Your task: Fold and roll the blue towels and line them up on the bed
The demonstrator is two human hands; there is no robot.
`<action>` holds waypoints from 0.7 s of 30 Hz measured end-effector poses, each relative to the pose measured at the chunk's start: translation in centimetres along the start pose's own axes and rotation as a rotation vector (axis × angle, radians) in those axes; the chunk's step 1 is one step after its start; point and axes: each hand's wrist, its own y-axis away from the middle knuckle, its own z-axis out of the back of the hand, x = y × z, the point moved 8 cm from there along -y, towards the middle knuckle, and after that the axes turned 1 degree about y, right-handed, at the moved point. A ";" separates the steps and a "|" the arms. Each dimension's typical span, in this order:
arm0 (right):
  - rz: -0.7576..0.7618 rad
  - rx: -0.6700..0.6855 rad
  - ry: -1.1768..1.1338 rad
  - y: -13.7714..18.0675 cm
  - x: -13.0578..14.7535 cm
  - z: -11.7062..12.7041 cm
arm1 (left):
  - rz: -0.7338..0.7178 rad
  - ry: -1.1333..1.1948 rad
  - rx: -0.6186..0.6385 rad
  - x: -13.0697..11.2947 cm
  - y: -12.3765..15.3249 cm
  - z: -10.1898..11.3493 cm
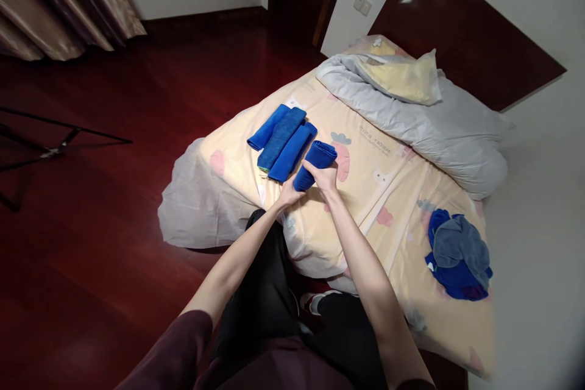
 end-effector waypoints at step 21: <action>0.027 -0.002 -0.023 0.1 -0.3 0.3 | 0.022 -0.042 -0.014 -1.7 1.2 0.2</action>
